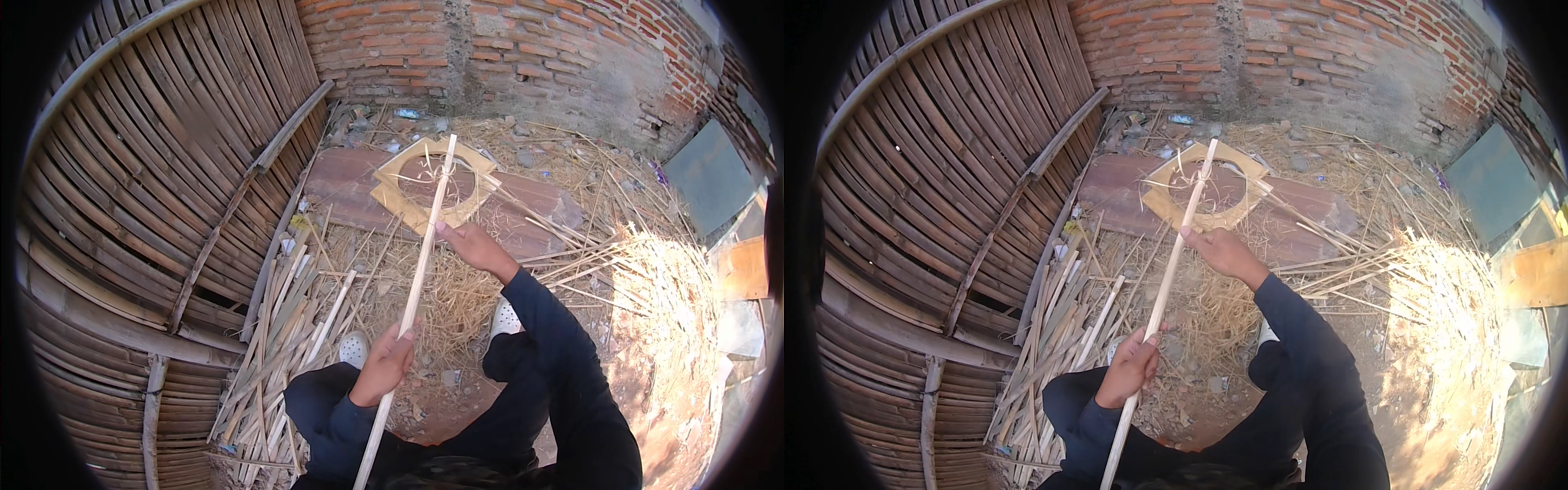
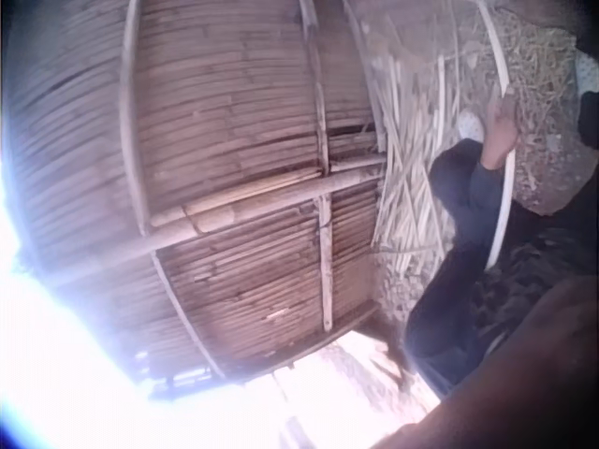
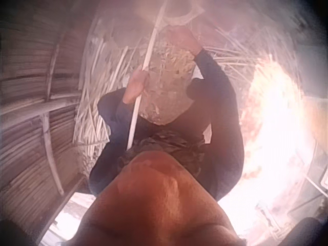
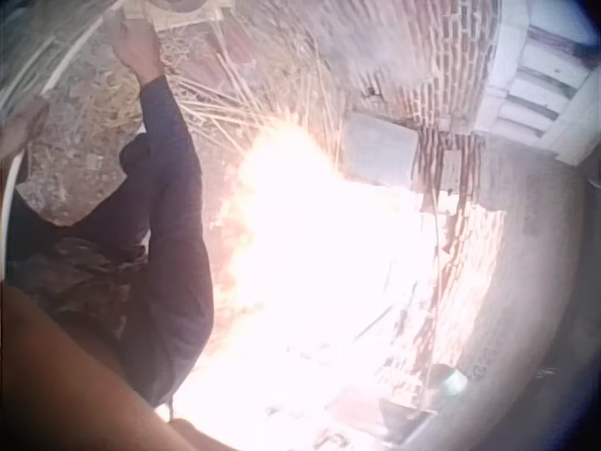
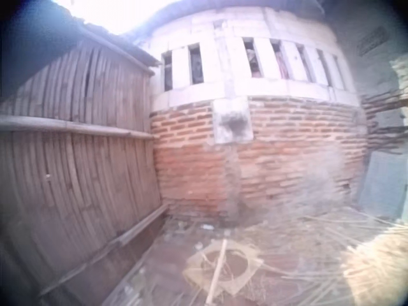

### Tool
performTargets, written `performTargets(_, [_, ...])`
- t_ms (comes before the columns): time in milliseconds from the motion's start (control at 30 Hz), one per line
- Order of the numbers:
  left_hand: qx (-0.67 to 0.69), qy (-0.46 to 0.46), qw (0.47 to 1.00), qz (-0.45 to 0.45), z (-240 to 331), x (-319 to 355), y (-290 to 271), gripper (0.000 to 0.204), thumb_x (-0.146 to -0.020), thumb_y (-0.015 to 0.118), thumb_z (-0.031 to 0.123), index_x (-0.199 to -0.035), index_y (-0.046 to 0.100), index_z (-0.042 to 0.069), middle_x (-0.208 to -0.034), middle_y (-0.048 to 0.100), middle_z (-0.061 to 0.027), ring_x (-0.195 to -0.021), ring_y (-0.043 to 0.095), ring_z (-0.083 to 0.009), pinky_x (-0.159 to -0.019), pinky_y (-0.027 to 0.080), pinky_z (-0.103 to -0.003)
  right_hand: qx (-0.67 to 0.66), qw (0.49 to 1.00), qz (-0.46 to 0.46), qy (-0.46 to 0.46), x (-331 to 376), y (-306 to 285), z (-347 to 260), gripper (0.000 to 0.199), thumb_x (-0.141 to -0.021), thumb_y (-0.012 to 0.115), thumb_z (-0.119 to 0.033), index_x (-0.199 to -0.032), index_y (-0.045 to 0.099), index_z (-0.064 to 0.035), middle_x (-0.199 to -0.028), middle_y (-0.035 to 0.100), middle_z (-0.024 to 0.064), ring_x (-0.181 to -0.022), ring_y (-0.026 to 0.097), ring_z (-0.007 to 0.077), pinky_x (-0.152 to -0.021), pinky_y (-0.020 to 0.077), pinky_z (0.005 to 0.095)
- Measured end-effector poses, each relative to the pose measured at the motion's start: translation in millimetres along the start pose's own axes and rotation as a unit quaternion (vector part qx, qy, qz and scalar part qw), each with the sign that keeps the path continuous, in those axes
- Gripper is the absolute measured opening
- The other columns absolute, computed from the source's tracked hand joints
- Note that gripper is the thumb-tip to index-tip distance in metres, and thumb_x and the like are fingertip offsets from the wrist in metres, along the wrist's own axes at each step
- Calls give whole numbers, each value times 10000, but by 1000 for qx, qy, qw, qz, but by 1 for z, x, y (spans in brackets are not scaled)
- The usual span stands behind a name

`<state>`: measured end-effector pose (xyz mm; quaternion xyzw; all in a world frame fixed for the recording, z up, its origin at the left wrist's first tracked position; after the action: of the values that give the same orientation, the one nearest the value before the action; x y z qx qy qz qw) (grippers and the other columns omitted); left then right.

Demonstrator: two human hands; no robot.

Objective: The person sits on the ground and uses a red utility knife to shave thin strips from a long bamboo pole. They hold the pole with their left hand and repeatedly scrape the surface with the knife in their right hand, creating a pile of bamboo shavings.

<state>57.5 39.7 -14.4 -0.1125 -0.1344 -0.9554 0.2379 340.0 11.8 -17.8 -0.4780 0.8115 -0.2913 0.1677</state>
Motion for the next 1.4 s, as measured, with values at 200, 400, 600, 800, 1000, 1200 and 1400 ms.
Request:
performTargets(200, [-3,4,999,33,20,6,-10,300,-1027,385,227,-1262,479,66,-568,399,35,-442,348,-49,-409,286,-198,264,954,-60,-130,59,32,-72,588,-830,473,-710,-859,755,-195,-592,620,137,-581,630,325,-530,475,420])
performTargets(400, [5,51,999,14,26,23,2,277,-968,511,126,-1227,436,66,-607,391,69,-460,337,-26,-422,256,-193,218,946,136,-199,28,27,-47,609,-787,560,-684,-575,602,-115,-481,529,109,-442,551,315,-431,411,419])
performTargets(600, [-31,77,996,29,20,26,-5,284,-945,550,107,-1200,434,59,-649,410,67,-519,353,-20,-472,274,-194,249,930,78,-260,43,41,-67,552,-787,551,-696,-740,714,-171,-504,578,108,-474,598,291,-447,448,410])
performTargets(800, [-49,65,996,21,24,25,-3,322,-921,590,78,-1191,424,25,-646,395,64,-582,375,-16,-535,308,-200,229,946,106,-206,28,37,-55,566,-768,575,-695,-667,691,-150,-494,570,88,-473,597,285,-437,442,401])
performTargets(1000, [-75,73,994,10,25,30,2,330,-915,562,30,-1204,405,37,-618,351,83,-547,313,-2,-512,252,-188,249,919,161,-259,13,23,-46,593,-736,615,-695,-551,600,-133,-474,546,66,-431,568,267,-405,416,382])
performTargets(1200, [-112,94,989,1,24,37,11,352,-907,576,31,-1206,391,38,-612,330,81,-540,305,-5,-510,252,-184,260,905,203,-269,1,4,-27,616,-731,598,-701,-553,544,-114,-487,521,68,-458,554,295,-429,406,408])
performTargets(1400, [-100,78,992,-4,29,46,26,337,-913,576,43,-1197,395,39,-627,344,73,-547,314,-8,-520,263,-182,260,908,224,-239,-1,-13,-16,624,-771,562,-698,-602,595,-99,-508,544,89,-484,569,310,-463,429,414])
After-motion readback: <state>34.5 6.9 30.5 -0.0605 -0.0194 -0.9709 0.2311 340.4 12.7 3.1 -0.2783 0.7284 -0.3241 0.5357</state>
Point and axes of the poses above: each hand's wrist, its own x-axis away from the middle knuckle, its own y-axis out of the palm, z = x × y, the point moved 1 cm from there along -x, towards the middle knuckle
